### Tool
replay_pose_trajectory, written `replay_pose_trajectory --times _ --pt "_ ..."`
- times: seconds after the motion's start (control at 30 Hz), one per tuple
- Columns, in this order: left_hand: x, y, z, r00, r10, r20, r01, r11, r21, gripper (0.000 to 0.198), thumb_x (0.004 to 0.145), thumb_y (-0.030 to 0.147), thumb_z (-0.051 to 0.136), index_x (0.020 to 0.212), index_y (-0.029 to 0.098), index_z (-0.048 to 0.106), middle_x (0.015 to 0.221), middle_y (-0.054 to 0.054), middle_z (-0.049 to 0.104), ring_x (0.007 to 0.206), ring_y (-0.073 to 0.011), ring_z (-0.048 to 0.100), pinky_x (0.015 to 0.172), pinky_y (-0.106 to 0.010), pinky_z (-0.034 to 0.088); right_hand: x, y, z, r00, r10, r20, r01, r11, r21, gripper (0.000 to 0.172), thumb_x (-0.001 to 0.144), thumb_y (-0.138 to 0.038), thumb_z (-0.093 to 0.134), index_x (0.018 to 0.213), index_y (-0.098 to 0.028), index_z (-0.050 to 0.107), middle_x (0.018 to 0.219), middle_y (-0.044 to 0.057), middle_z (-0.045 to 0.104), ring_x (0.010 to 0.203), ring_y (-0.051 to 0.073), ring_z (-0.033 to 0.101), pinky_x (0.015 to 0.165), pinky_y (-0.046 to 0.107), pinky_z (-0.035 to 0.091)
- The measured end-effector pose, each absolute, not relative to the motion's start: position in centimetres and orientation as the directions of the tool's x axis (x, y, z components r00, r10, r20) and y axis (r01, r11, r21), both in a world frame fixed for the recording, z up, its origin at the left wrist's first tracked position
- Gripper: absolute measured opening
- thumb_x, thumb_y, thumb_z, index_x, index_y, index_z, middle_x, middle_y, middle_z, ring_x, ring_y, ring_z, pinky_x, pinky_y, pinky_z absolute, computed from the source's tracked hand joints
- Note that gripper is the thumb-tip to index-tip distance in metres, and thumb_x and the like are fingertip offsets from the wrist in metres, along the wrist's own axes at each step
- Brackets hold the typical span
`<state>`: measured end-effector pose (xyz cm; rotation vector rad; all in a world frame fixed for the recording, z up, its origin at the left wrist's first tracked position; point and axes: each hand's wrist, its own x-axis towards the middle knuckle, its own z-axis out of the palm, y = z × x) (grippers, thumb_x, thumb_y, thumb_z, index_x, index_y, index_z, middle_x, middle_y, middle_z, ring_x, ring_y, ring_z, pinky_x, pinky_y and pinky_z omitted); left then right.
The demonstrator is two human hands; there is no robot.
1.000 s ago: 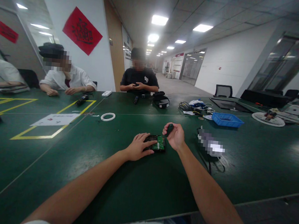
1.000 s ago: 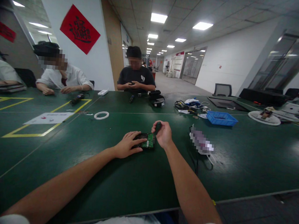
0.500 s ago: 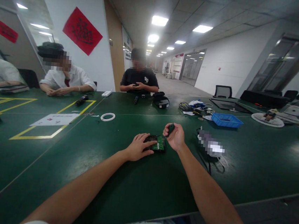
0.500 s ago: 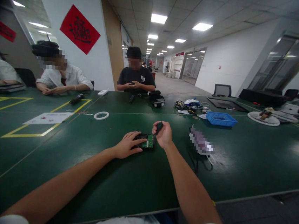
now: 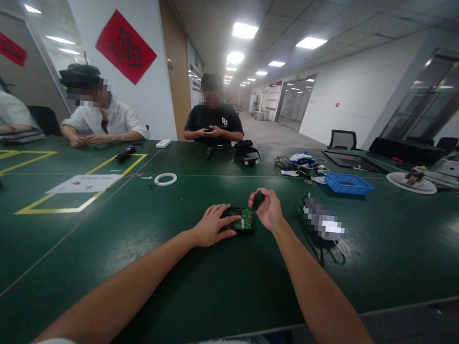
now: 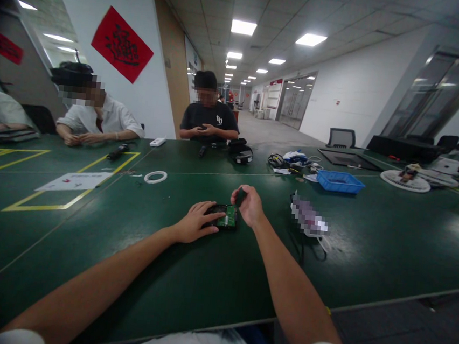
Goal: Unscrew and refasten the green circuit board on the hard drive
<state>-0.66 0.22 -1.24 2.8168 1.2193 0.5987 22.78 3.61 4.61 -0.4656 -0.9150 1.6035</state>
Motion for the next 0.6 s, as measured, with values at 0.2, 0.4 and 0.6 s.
replay_pose_trajectory --times 0.2,0.4,0.6 --pt "-0.55 0.16 -1.25 0.613 0.705 0.356 0.7 -0.694 0.168 0.057 0.094 0.062 0.054 0.147 0.042 0.05 0.159 -0.008 0.032 0.142 -0.0391 0.031 0.114 -0.062 0.027 22.91 3.6 4.87 -0.272 0.935 0.226 -0.62 0.009 -0.785 0.029 0.084 -0.046 0.055 0.082 -0.02 0.067 0.061 0.0 0.053 0.053 0.015 0.046 0.053 0.03 0.04" --pt "-0.5 0.08 -1.16 0.614 0.705 0.355 0.699 -0.694 0.17 0.057 0.094 0.062 0.054 0.147 0.042 0.05 0.159 -0.008 0.032 0.142 -0.0389 0.032 0.114 -0.062 0.028 22.86 3.79 4.72 -0.235 0.949 0.209 -0.622 0.018 -0.782 0.021 0.082 -0.04 0.06 0.076 -0.021 0.065 0.067 0.001 0.058 0.06 0.016 0.052 0.059 0.03 0.045" --pt "-0.56 0.1 -1.24 0.61 0.707 0.358 0.701 -0.692 0.173 0.057 0.093 0.061 0.055 0.146 0.042 0.051 0.159 -0.008 0.033 0.142 -0.0388 0.032 0.114 -0.062 0.028 22.9 3.74 4.66 -0.229 0.959 0.169 -0.632 -0.014 -0.775 0.018 0.08 -0.039 0.063 0.08 -0.022 0.062 0.079 0.003 0.068 0.072 0.018 0.061 0.067 0.032 0.05"
